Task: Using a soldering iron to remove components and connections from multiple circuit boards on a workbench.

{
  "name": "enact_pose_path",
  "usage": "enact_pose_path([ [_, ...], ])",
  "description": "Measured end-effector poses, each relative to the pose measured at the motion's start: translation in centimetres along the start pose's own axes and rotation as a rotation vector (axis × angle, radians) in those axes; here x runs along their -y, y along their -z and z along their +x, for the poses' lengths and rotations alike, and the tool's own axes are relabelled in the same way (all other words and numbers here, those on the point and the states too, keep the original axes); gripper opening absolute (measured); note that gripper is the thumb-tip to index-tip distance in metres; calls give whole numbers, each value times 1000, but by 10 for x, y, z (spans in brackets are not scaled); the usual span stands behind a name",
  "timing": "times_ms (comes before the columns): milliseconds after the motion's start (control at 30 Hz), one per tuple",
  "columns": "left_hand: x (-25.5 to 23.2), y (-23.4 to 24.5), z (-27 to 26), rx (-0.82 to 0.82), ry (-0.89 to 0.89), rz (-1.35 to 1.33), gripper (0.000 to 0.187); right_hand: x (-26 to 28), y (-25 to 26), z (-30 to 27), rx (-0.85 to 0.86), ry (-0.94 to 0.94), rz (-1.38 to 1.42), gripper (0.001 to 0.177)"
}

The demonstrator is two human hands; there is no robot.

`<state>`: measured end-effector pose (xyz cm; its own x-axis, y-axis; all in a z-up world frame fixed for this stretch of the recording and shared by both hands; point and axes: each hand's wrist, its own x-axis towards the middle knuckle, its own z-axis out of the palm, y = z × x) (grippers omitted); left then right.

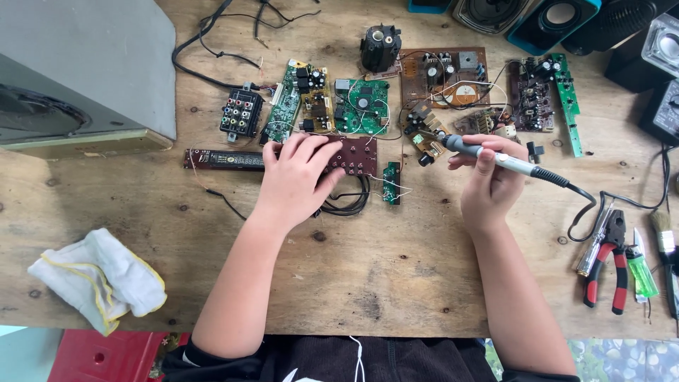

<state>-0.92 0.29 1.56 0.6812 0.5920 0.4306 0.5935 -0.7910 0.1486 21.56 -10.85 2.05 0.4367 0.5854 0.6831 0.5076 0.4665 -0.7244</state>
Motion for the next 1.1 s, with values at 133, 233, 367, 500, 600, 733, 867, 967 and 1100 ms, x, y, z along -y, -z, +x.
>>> enact_pose_path([
  [133, 8, 21, 7, 252, -14, -92, 40, 0, 0, 0, 8, 33, -8, 20],
  [233, 16, 7, -1, 45, -64, 92, 38, -3, 1, -3, 16, 84, -25, 20],
  [367, 21, -4, -1, -175, -213, 222, 27, -1, 2, -3, 39, 140, -51, 19],
  [500, 29, 1, 8, -354, -225, 261, 12, 2, 2, 2, 41, 185, -75, 20],
  [600, 34, 1, 10, -353, -155, 237, 12, 1, 2, 1, 43, 189, -71, 20],
  [733, 37, 10, 16, -319, -71, 101, 12, 0, 3, 0, 53, 192, -58, 19],
  [867, 32, 16, 14, -330, -41, 34, 11, -1, 3, -1, 72, 184, -50, 19],
  [967, 26, 15, 7, -171, -66, -26, 14, -1, 3, -1, 81, 164, -80, 19],
  [1100, 21, 15, -8, -137, -168, 74, 14, -2, 2, -3, 67, 182, -48, 18],
])
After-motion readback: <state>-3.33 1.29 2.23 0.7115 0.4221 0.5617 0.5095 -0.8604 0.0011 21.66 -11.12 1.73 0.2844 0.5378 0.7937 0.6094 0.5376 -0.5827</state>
